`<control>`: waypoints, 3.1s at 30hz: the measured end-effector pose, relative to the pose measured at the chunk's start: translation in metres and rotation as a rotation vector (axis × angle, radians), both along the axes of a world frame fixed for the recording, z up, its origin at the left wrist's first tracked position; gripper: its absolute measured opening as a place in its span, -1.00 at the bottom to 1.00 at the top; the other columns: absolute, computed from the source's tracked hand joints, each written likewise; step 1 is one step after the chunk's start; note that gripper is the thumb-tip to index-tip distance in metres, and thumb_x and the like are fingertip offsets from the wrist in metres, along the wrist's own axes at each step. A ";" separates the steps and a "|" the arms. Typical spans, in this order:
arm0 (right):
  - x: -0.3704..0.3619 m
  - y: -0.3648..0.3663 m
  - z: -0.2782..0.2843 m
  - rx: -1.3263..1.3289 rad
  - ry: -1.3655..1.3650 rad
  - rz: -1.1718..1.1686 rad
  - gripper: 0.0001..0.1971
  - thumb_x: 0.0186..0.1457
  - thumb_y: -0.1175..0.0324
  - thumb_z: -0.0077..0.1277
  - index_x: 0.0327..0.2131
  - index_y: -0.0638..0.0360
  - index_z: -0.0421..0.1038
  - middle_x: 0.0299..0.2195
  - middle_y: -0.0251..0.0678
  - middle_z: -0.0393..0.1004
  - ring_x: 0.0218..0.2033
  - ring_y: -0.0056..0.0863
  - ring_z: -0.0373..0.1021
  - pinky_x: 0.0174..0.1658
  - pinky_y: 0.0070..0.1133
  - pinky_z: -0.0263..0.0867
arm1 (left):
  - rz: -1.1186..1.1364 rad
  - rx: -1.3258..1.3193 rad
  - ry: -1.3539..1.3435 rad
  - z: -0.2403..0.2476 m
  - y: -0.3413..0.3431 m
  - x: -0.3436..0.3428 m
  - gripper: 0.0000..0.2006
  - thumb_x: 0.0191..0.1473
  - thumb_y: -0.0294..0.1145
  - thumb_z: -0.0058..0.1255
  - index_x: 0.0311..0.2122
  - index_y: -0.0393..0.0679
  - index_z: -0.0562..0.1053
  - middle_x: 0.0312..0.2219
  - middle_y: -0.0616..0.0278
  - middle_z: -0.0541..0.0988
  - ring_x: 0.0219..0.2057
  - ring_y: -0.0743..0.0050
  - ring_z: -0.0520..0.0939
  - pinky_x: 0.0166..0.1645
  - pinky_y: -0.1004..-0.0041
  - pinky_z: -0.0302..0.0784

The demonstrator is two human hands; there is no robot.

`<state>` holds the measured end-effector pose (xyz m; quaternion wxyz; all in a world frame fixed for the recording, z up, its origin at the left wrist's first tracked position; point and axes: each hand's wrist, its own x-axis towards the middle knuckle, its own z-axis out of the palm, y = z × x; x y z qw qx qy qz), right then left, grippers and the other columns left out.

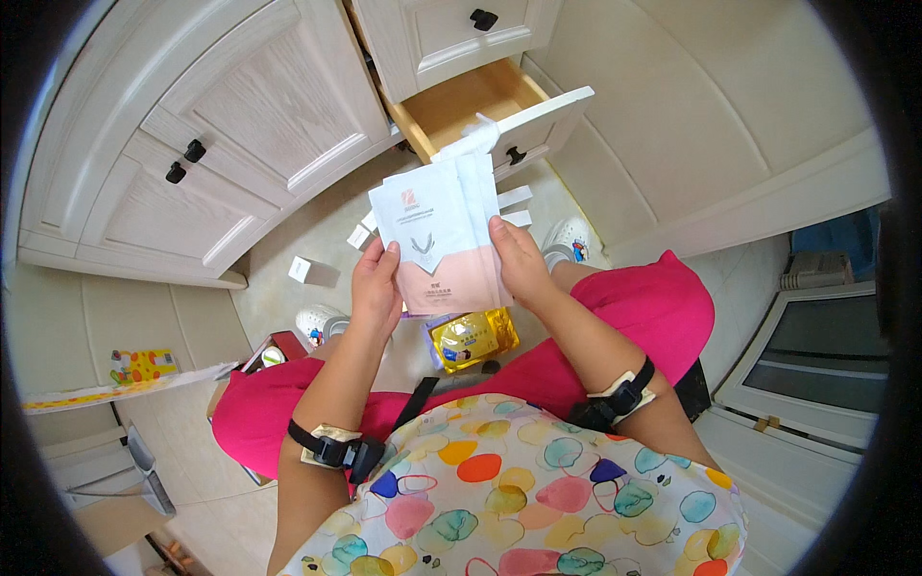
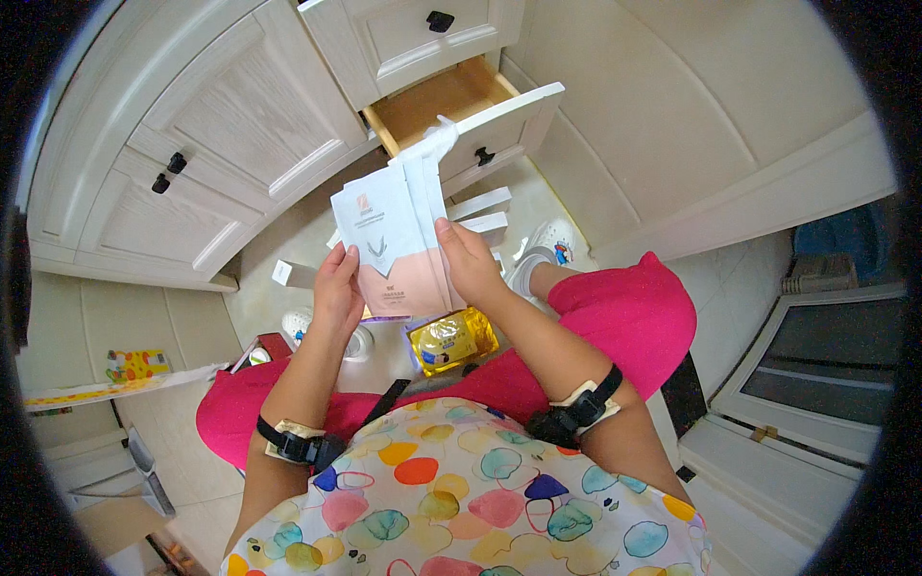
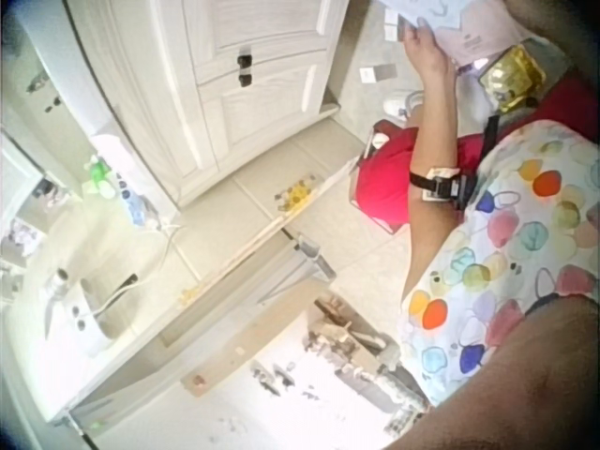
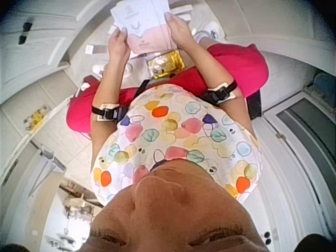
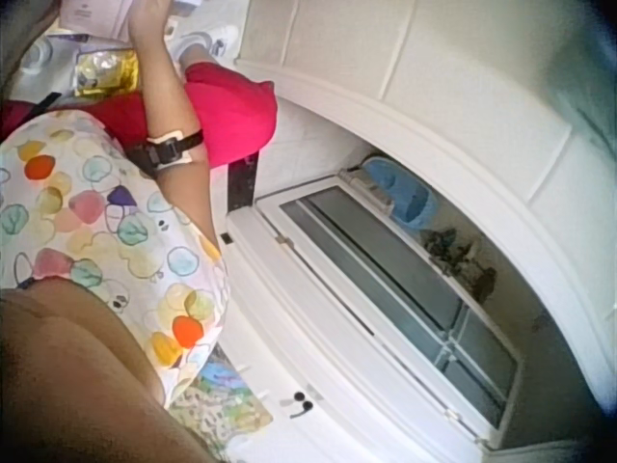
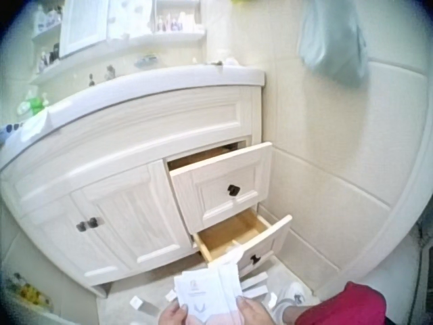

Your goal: The person organizes beauty products by wiping a box with a cloth, placing items into a drawer, and sorting through several facial mask packets on their lap.

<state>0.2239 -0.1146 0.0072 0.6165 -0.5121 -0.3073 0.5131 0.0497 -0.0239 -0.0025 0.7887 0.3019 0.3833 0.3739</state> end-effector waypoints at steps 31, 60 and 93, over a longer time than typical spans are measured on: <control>0.014 -0.003 -0.022 -0.362 -0.787 0.326 -0.76 -0.04 0.36 0.04 -0.30 0.30 0.43 -0.47 -0.14 0.51 -0.45 -0.43 0.45 -0.35 -0.56 0.32 | -0.507 0.032 1.144 -0.166 0.069 -0.121 -0.62 -0.13 -0.31 0.11 -0.21 -0.29 0.36 -0.41 0.12 0.53 -0.40 0.42 0.55 -0.32 0.47 0.47; 0.024 0.018 -0.030 -0.439 -1.011 0.752 -0.81 -0.07 0.35 0.04 -0.36 0.23 0.44 -0.59 -0.07 0.43 -0.58 -0.20 0.38 -0.46 -0.43 0.27 | -0.991 1.198 1.358 -0.217 0.051 -0.083 -0.29 -0.20 -0.26 0.08 0.12 -0.12 0.11 -0.12 0.01 0.33 -0.06 0.03 0.34 0.06 0.12 0.20; 0.035 0.022 -0.021 -0.427 -0.972 0.627 -0.89 -0.11 0.39 0.06 -0.50 0.22 0.46 -0.69 -0.14 0.40 -0.66 -0.21 0.34 -0.53 -0.45 0.24 | -1.116 1.171 1.450 -0.241 0.075 -0.068 -0.55 -0.13 -0.43 -0.06 -0.02 -0.13 0.27 -0.10 0.11 0.37 -0.03 0.17 0.37 0.00 0.25 0.29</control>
